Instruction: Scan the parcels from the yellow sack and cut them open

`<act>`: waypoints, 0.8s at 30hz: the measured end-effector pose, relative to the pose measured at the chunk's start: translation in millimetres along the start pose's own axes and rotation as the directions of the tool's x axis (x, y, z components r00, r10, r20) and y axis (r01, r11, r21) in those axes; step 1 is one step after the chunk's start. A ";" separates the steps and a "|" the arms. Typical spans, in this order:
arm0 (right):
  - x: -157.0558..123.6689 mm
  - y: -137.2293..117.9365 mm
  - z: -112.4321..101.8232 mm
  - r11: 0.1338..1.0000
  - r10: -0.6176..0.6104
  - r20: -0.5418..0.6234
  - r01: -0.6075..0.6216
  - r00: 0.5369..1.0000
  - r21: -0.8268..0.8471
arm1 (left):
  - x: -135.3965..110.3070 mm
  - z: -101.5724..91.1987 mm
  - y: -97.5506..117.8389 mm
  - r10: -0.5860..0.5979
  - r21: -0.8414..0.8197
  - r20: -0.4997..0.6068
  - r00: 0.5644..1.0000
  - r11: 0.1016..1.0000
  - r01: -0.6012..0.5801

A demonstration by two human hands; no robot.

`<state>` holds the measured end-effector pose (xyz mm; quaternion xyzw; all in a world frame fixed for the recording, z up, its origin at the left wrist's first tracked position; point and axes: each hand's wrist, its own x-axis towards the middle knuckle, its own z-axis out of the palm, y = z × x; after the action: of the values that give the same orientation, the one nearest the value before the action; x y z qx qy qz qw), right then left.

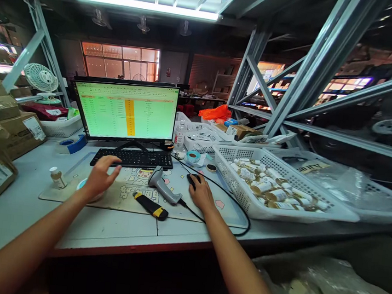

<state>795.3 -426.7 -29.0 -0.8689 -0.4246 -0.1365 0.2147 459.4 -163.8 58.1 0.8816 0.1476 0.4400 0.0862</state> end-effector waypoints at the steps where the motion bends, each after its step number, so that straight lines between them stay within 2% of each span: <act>1: -0.2 -0.4 -0.7 1.000 0.001 0.004 -0.001 1.000 0.003 | 4.3 15.8 5.4 0.011 -0.018 0.075 0.997 1.000 -0.010; 3: -0.6 -1.5 -2.1 1.000 0.006 0.015 -0.006 1.000 0.009 | 11.9 46.2 10.6 0.006 -0.007 0.203 0.979 1.000 -0.005; 5: -1.0 -2.7 -3.0 1.000 0.007 0.024 -0.007 1.000 0.010 | 18.7 72.9 10.1 -0.023 0.036 0.281 0.959 0.999 0.013; 10: -2.0 -6.0 -4.1 1.000 0.011 0.022 -0.011 1.000 -0.006 | 35.1 121.3 1.2 -0.070 0.105 0.344 0.936 0.994 0.036; 18: -4.3 -10.4 -6.5 0.999 0.017 0.040 -0.015 0.999 -0.036 | 61.0 175.1 0.6 -0.012 0.126 0.450 0.893 0.991 -0.050; 24: -3.9 -8.2 -4.4 0.998 0.026 0.041 -0.024 0.999 -0.054 | 75.8 198.0 1.5 0.021 0.130 0.500 0.866 0.987 -0.099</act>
<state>786.2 -427.0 -24.8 -0.8823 -0.4142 -0.1268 0.1843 661.5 -144.0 -3.1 0.9731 0.1258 0.1885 0.0404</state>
